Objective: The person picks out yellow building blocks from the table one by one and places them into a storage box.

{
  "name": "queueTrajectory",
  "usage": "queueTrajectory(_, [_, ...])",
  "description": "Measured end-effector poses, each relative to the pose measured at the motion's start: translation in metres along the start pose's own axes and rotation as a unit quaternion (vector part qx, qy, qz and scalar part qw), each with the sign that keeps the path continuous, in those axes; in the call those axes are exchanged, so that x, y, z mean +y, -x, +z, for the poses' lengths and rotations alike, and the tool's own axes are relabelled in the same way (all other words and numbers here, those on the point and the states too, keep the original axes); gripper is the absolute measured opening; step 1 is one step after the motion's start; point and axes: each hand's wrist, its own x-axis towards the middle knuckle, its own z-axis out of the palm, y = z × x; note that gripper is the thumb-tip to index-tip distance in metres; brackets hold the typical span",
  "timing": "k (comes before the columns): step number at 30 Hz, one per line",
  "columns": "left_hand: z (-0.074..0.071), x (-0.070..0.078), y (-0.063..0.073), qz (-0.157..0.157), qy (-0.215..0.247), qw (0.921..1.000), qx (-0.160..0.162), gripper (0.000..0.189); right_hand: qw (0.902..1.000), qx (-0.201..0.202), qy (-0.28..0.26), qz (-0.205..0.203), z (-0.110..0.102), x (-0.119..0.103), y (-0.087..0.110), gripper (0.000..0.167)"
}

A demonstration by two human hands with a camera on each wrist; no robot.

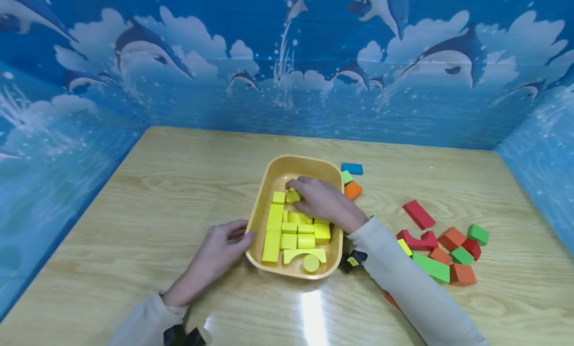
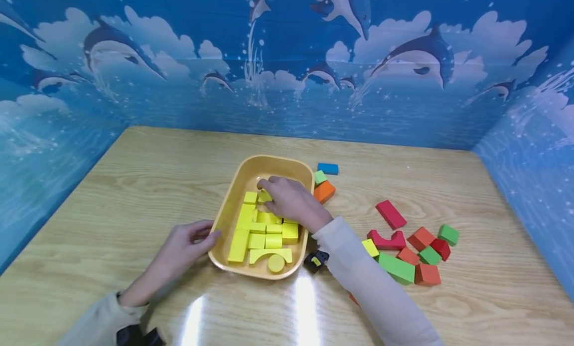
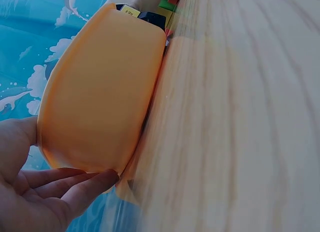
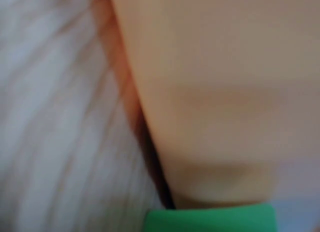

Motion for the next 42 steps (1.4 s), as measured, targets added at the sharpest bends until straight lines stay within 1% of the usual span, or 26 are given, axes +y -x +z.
queueTrajectory(6, [0.000, 0.001, 0.000, 0.009, -0.002, 1.0000, 0.003, 0.034, 0.9995, 0.027, -0.018, -0.005, 0.000, 0.001, 0.002, 0.036])
queueTrajectory(10, [0.001, 0.001, 0.000, 0.007, -0.007, 1.0000, 0.002, 0.034, 0.9960, 0.060, -0.064, -0.014, -0.002, 0.002, 0.003, 0.033])
queueTrajectory(14, [0.002, 0.001, 0.000, -0.001, -0.009, 1.0000, -0.002, 0.035, 0.9874, 0.104, -0.114, -0.032, -0.009, 0.006, 0.015, 0.028])
queueTrajectory(17, [0.001, 0.001, 0.000, 0.001, -0.007, 1.0000, -0.003, 0.036, 0.9838, 0.131, -0.115, -0.042, -0.019, 0.014, 0.033, 0.025])
queueTrajectory(20, [0.001, 0.001, 0.000, 0.003, -0.004, 1.0000, -0.003, 0.036, 0.9834, 0.144, -0.102, -0.042, -0.031, 0.026, 0.059, 0.023])
queueTrajectory(22, [0.001, 0.001, 0.000, 0.003, -0.004, 1.0000, -0.005, 0.036, 0.9839, 0.144, -0.100, -0.032, -0.037, 0.034, 0.079, 0.023])
queueTrajectory(24, [0.001, 0.001, 0.000, 0.006, -0.003, 1.0000, -0.007, 0.036, 0.9852, 0.142, -0.096, -0.011, -0.040, 0.040, 0.101, 0.025])
queueTrajectory(26, [0.001, 0.001, 0.001, 0.008, -0.002, 0.9999, -0.007, 0.036, 0.9875, 0.128, -0.090, 0.017, -0.041, 0.044, 0.121, 0.026])
queueTrajectory(27, [0.001, 0.001, 0.001, 0.010, -0.002, 0.9999, -0.007, 0.035, 0.9892, 0.114, -0.086, 0.033, -0.041, 0.046, 0.131, 0.026])
queueTrajectory(29, [0.001, 0.001, 0.001, 0.012, -0.003, 0.9999, -0.006, 0.036, 0.9929, 0.071, -0.074, 0.060, -0.040, 0.047, 0.147, 0.026])
queueTrajectory(30, [0.001, 0.000, 0.001, 0.013, -0.003, 0.9999, -0.007, 0.035, 0.9941, 0.045, -0.072, 0.067, -0.040, 0.047, 0.154, 0.026])
queueTrajectory(32, [0.002, 0.000, 0.001, 0.012, -0.004, 0.9999, -0.008, 0.036, 0.9942, -0.005, -0.069, 0.082, -0.040, 0.046, 0.165, 0.030])
queueTrajectory(34, [0.001, 0.000, 0.001, 0.011, -0.003, 0.9999, -0.008, 0.036, 0.9932, -0.036, -0.064, 0.090, -0.041, 0.044, 0.173, 0.035])
queueTrajectory(36, [0.001, 0.000, 0.001, 0.009, -0.004, 0.9999, -0.007, 0.036, 0.9914, -0.052, -0.059, 0.105, -0.043, 0.041, 0.176, 0.040])
queueTrajectory(40, [0.001, 0.001, 0.001, 0.004, -0.003, 1.0000, -0.007, 0.036, 0.9851, -0.086, -0.041, 0.143, -0.044, 0.036, 0.177, 0.046])
queueTrajectory(42, [0.001, 0.002, 0.001, 0.001, 0.000, 1.0000, -0.009, 0.036, 0.9820, -0.103, -0.036, 0.155, -0.042, 0.036, 0.175, 0.044])
